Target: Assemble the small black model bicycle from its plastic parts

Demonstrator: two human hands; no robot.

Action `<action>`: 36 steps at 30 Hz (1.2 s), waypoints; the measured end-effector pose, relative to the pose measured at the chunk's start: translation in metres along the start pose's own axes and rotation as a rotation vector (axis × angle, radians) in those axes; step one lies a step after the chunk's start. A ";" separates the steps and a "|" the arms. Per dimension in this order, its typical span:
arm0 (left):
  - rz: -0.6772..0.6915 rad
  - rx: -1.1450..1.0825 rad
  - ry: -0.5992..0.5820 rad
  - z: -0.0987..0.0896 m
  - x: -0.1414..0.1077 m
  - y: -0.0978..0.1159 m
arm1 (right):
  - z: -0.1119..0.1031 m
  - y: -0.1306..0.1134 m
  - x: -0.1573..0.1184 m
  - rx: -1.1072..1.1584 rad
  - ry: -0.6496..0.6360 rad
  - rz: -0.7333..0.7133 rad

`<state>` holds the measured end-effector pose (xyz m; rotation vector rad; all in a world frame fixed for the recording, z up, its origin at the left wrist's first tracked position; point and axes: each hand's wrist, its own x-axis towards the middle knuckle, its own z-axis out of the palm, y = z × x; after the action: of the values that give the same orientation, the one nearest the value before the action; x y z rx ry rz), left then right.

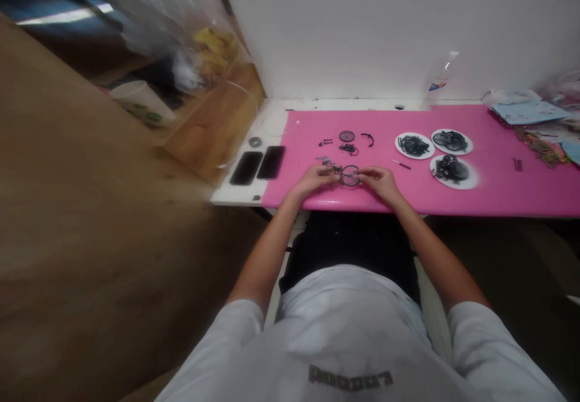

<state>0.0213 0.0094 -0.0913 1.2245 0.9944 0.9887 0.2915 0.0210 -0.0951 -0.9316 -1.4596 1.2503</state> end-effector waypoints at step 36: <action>0.000 0.013 0.069 -0.001 0.002 -0.007 | 0.006 -0.005 -0.008 0.024 -0.096 0.106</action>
<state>0.0213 0.0111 -0.0981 1.2080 1.0555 1.0317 0.2879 0.0114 -0.0914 -0.9547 -1.4830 1.4041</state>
